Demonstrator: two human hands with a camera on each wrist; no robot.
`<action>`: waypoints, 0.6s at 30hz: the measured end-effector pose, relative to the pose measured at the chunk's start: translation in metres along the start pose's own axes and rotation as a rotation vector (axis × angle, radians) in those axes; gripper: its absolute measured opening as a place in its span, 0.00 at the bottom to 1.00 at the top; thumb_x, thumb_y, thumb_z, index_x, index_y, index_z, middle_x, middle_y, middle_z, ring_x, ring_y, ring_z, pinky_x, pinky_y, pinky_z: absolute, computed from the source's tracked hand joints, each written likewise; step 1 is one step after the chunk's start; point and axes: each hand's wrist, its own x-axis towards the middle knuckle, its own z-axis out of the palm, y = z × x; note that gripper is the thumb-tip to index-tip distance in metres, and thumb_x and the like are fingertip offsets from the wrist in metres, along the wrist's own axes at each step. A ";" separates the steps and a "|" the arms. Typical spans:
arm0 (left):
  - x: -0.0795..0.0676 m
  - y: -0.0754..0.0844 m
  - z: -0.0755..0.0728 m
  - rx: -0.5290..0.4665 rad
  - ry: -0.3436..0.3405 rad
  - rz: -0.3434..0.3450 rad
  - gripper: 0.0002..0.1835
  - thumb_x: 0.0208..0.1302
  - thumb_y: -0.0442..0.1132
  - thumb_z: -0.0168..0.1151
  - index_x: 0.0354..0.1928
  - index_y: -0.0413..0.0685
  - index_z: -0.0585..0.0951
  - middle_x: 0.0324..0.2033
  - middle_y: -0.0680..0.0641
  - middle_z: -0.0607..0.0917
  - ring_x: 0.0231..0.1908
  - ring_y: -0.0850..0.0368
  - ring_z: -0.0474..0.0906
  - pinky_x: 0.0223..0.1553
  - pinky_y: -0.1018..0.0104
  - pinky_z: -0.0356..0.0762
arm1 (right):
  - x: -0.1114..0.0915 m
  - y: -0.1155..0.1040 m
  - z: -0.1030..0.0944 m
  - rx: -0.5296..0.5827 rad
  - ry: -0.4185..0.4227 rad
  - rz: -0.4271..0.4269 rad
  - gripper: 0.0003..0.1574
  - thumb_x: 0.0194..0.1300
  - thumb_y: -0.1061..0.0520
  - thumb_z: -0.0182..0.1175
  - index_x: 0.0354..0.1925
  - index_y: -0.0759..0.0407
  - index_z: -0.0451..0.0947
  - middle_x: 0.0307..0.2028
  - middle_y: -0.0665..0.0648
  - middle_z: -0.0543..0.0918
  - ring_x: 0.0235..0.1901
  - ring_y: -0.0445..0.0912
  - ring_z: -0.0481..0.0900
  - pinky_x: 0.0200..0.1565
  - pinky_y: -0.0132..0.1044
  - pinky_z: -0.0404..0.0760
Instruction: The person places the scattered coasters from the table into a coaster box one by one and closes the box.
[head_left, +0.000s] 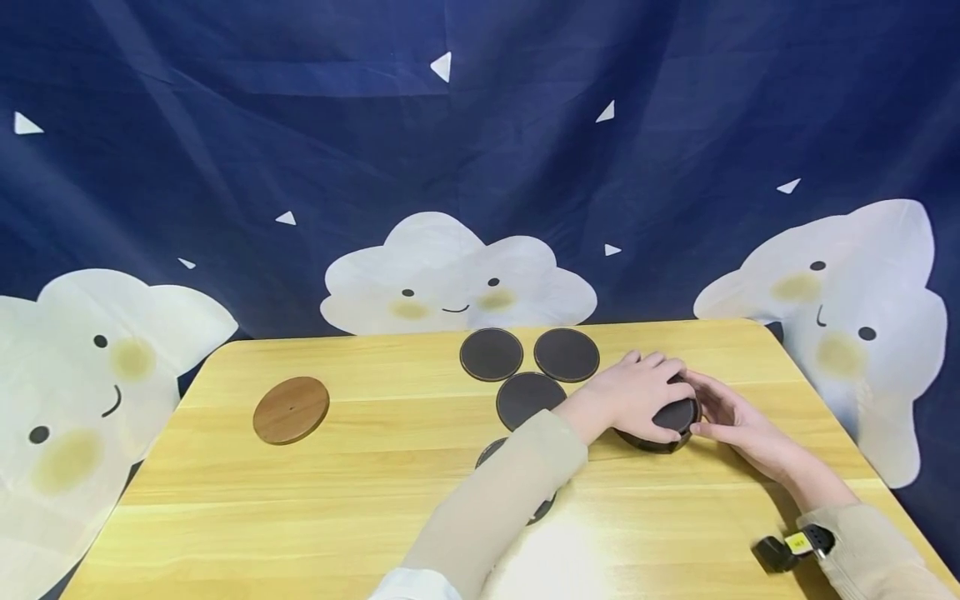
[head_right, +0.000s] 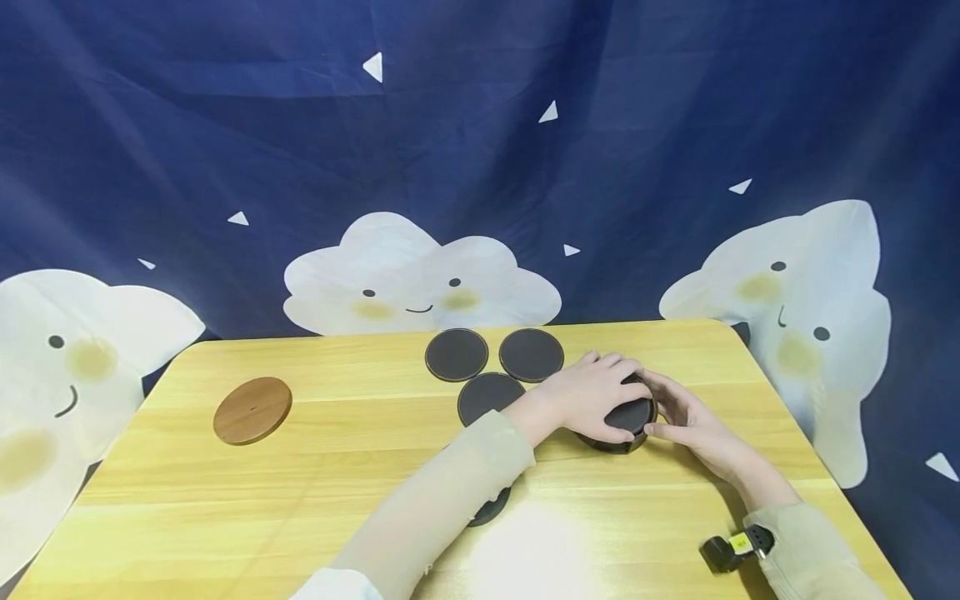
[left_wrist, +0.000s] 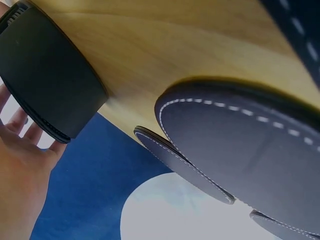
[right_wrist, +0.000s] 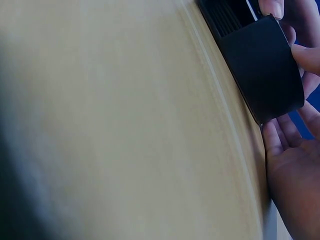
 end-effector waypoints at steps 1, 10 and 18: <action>0.000 0.000 0.001 -0.003 0.000 0.000 0.34 0.70 0.75 0.54 0.74 0.77 0.70 0.77 0.59 0.65 0.75 0.61 0.61 0.72 0.59 0.62 | 0.000 0.000 0.000 0.001 0.001 0.001 0.49 0.70 0.80 0.50 0.82 0.57 0.55 0.72 0.33 0.71 0.70 0.23 0.67 0.65 0.15 0.63; -0.005 0.000 -0.001 -0.005 -0.023 0.009 0.35 0.70 0.74 0.55 0.76 0.78 0.68 0.76 0.60 0.65 0.76 0.62 0.60 0.76 0.62 0.60 | 0.002 0.000 0.000 0.021 -0.030 -0.038 0.49 0.69 0.81 0.48 0.84 0.64 0.50 0.76 0.35 0.68 0.73 0.24 0.65 0.68 0.16 0.62; -0.010 -0.002 0.000 0.042 -0.026 0.017 0.36 0.71 0.74 0.53 0.77 0.76 0.68 0.78 0.58 0.65 0.77 0.60 0.60 0.77 0.61 0.61 | 0.003 -0.001 0.000 0.021 -0.043 -0.044 0.49 0.69 0.82 0.48 0.84 0.66 0.49 0.77 0.37 0.68 0.74 0.26 0.65 0.67 0.17 0.65</action>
